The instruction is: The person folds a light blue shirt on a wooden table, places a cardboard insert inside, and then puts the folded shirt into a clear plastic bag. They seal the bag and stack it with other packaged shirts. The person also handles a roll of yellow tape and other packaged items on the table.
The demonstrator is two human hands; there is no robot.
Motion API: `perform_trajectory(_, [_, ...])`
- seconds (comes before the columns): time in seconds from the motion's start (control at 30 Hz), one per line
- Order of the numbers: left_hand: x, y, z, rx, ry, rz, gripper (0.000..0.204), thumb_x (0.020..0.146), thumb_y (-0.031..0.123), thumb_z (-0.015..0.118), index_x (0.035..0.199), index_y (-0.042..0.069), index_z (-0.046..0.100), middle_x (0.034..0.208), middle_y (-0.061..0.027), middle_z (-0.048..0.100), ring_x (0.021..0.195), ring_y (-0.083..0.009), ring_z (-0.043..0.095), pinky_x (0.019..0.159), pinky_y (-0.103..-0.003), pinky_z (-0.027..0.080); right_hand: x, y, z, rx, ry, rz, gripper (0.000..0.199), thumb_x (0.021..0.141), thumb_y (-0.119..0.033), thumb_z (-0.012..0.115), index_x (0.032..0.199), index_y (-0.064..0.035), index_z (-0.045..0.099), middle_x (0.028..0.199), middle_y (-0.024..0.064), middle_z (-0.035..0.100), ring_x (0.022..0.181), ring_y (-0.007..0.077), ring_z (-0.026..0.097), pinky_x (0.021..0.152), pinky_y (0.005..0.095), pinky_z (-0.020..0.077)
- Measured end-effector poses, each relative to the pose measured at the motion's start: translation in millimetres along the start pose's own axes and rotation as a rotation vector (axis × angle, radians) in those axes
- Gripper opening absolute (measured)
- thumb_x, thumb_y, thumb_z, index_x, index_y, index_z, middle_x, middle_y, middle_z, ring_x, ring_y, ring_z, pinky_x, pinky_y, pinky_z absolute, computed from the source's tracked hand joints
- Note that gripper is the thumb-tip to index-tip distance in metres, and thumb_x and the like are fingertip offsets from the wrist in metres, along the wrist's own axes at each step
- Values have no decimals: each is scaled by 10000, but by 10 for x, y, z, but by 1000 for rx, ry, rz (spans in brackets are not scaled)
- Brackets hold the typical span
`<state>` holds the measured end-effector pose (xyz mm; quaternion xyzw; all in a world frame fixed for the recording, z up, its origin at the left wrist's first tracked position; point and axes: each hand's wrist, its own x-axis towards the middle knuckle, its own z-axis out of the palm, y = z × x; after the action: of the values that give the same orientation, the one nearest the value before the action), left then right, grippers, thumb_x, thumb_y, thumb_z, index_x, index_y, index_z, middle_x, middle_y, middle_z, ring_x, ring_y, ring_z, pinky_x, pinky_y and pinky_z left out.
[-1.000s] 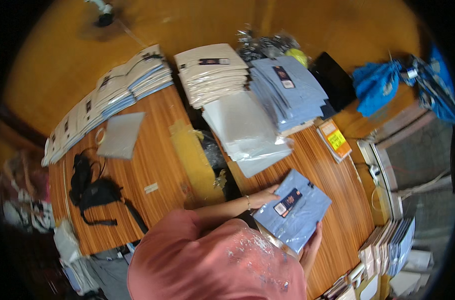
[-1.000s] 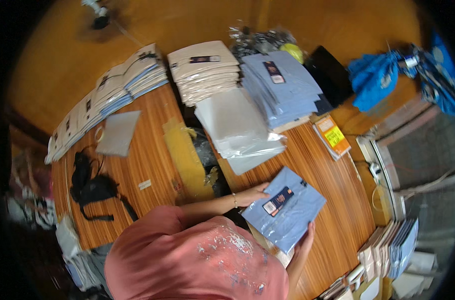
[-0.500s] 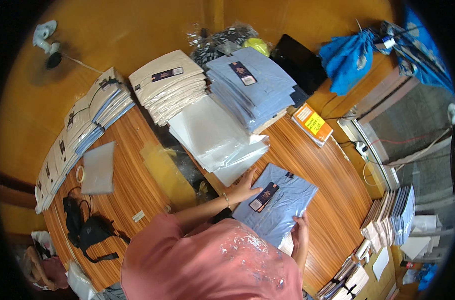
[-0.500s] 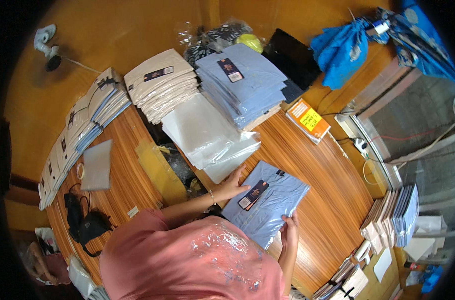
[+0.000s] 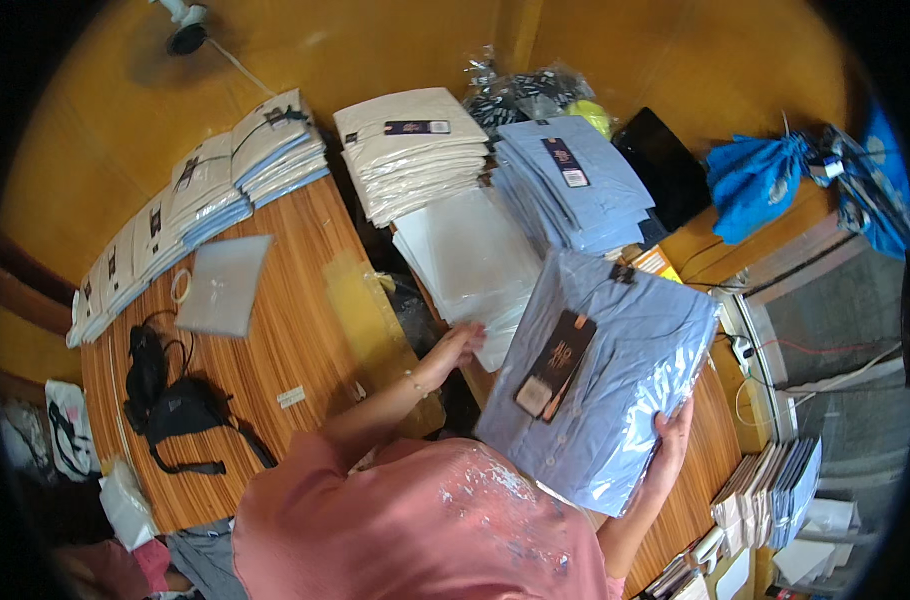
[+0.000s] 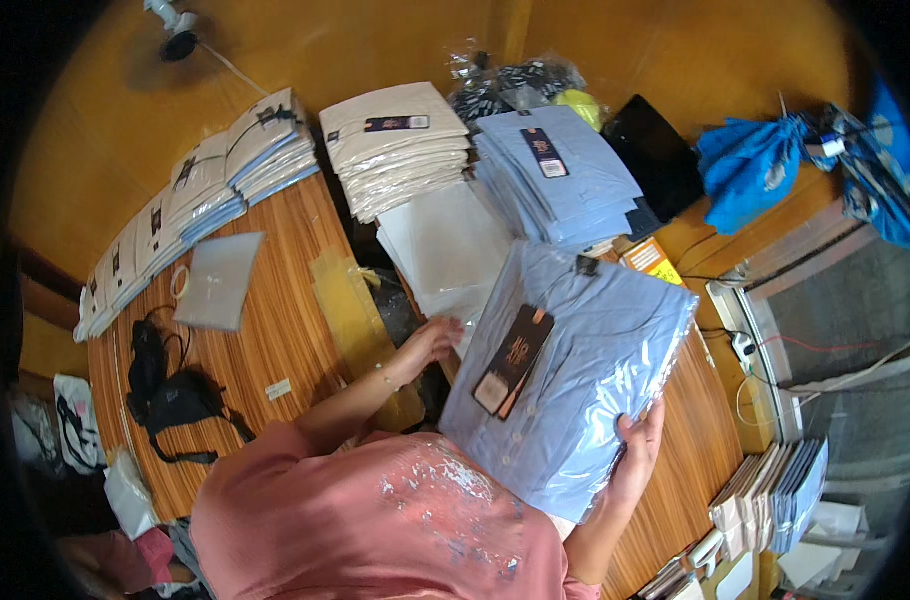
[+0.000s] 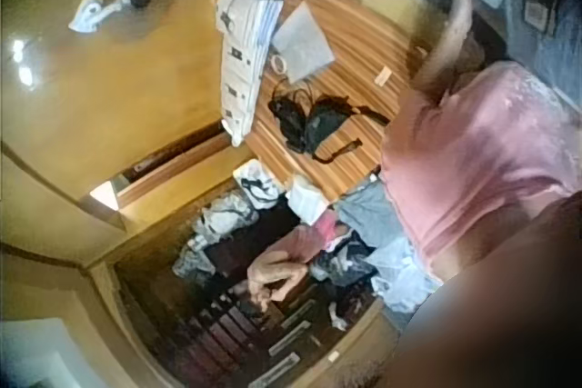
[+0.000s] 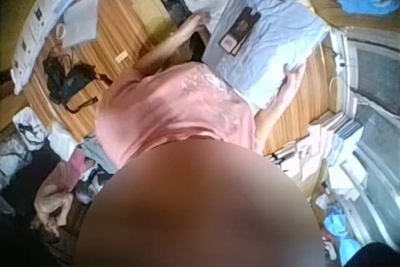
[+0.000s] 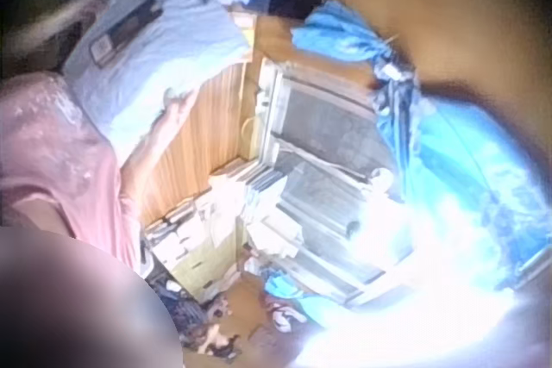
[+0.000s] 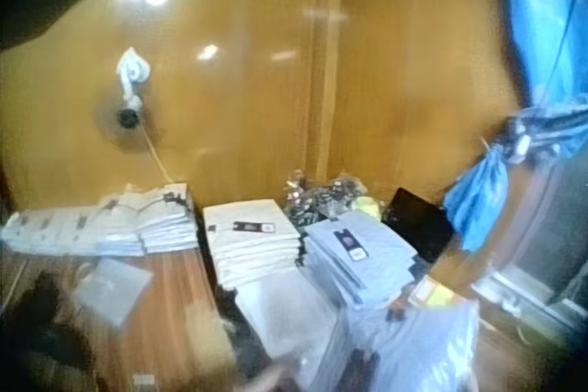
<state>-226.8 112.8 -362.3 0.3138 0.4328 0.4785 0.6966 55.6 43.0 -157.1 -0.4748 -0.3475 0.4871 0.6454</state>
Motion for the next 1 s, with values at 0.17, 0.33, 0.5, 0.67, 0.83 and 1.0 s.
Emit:
perform_trajectory(0.17, [-801, 154, 248, -686, -150, -178, 748, 806, 693, 332, 1276, 112, 377, 1108, -129, 519, 1073, -265, 485, 895, -444, 400, 122, -65, 678, 174, -43, -89, 649, 736, 61, 537, 1328, -59, 298, 1213, 91, 460, 1046, 173, 490, 885, 300, 399])
perform_trajectory(0.33, [-786, 959, 767, -490, -137, 274, 569, 897, 502, 404, 1325, 143, 298, 1291, -79, 426, 1179, -203, 428, 947, -415, 389, 331, 252, 1234, -112, -414, -299, 589, 786, 39, 595, 1301, -26, 315, 1165, 90, 474, 966, 131, 514, 766, 243, 438])
perform_trajectory(0.5, [-329, 1715, 564, -613, 161, 613, 490, 924, 186, 466, 1338, 72, 231, 1299, -106, 389, 1158, -213, 438, 956, -347, 407, 459, 169, 2004, -120, -665, -476, 507, 838, 0, 572, 1293, -4, 348, 1193, 100, 471, 924, 134, 554, 827, 266, 441])
perform_trajectory(0.67, [287, 2649, -160, -515, 302, 874, 284, 920, 112, 436, 1197, 54, 414, 1149, -118, 527, 1022, -203, 547, 867, -346, 491, 685, 7, 1946, -290, -854, -442, 439, 831, 4, 557, 1252, -25, 437, 1161, 132, 530, 922, 193, 583, 817, 298, 456])
perform_trajectory(0.83, [1038, 3319, -1350, -207, 436, 871, 490, 835, 123, 602, 1246, 19, 356, 1147, -132, 523, 974, -212, 545, 819, -346, 475, 650, -20, 1409, -587, -881, -221, 320, 850, -29, 542, 1170, -25, 521, 1039, 98, 601, 914, 176, 587, 813, 301, 462])
perform_trajectory(1.0, [1646, 3134, -2208, 462, 636, 712, 410, 797, 160, 635, 1101, -73, 488, 971, -131, 615, 866, -197, 588, 783, -305, 454, 632, 210, 598, -594, -583, -43, 271, 860, -30, 522, 1127, 16, 539, 948, 112, 622, 891, 181, 593, 820, 300, 461])
